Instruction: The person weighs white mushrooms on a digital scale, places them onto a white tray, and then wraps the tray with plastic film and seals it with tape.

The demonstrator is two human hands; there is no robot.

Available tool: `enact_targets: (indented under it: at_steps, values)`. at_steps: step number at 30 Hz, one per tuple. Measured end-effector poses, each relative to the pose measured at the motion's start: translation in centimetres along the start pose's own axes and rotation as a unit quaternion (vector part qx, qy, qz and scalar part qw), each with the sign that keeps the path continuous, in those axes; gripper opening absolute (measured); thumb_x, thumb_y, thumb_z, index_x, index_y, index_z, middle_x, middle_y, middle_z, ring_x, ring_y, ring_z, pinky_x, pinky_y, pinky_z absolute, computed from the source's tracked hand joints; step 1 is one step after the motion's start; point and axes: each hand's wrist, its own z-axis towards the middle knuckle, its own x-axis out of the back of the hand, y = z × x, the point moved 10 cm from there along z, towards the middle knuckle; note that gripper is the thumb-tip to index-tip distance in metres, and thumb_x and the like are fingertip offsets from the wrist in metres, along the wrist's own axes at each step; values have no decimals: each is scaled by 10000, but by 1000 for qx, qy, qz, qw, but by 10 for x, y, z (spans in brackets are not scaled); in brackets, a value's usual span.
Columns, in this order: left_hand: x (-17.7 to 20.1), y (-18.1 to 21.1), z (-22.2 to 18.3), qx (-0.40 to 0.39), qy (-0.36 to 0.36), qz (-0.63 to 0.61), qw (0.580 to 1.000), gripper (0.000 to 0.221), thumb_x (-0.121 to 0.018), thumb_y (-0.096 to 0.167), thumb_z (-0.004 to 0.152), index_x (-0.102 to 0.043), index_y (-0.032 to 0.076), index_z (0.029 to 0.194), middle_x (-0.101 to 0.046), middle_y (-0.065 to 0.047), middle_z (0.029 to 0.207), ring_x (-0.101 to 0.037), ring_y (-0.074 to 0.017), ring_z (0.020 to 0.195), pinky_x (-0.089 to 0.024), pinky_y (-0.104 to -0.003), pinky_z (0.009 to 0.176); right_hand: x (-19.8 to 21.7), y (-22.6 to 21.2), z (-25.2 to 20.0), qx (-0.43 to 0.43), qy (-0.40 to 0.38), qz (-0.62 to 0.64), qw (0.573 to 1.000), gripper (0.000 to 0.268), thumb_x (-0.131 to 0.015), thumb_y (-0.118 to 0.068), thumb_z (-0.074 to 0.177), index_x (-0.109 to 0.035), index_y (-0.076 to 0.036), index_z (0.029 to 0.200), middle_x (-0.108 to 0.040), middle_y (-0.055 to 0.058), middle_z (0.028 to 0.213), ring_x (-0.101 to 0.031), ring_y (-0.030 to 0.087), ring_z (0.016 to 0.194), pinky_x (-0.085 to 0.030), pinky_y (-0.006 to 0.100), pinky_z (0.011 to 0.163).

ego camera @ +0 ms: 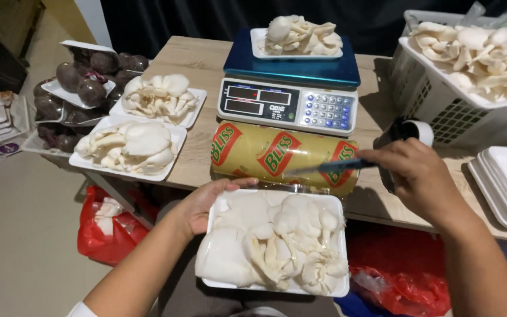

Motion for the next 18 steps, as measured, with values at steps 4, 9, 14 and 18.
enact_targets:
  at_steps: [4, 9, 14, 18]
  values:
    - [1, -1, 5, 9, -29, -23, 999, 480, -622, 134, 842, -670, 100, 1318, -733, -123, 1108, -711, -275, 965, -578, -444, 868, 7, -21, 17, 15, -56, -124, 991, 682, -628, 85, 829, -682, -336, 1363, -684, 17, 1046, -557, 278, 899, -484, 433, 622]
    - [-1, 4, -1, -10, -1, 10, 1000, 485, -587, 137, 856, -679, 78, 1328, -729, -133, 1090, -697, -262, 951, -567, -414, 867, 8, -46, 32, 80, -71, -252, 962, 658, -651, 50, 764, -719, -337, 1291, -656, -43, 862, -504, 268, 769, -436, 420, 517]
    - [-4, 4, -6, -6, 4, 19, 1000, 521, -578, 158, 846, -651, 70, 1354, -708, -156, 1162, -680, -292, 1010, -550, -430, 895, -32, -87, 57, 163, -95, -245, 951, 451, -702, -77, 735, -748, -271, 1139, -669, -29, 794, -564, 271, 762, -464, 428, 550]
    - [-9, 5, -11, 5, -3, 10, 1000, 537, -582, 168, 821, -646, 72, 1345, -692, -154, 1240, -669, -314, 1065, -544, -470, 911, -22, -78, 55, 29, -373, -314, 872, 505, -737, -453, 880, -580, -412, 1358, -664, -53, 1183, -529, 255, 1206, -474, 453, 997]
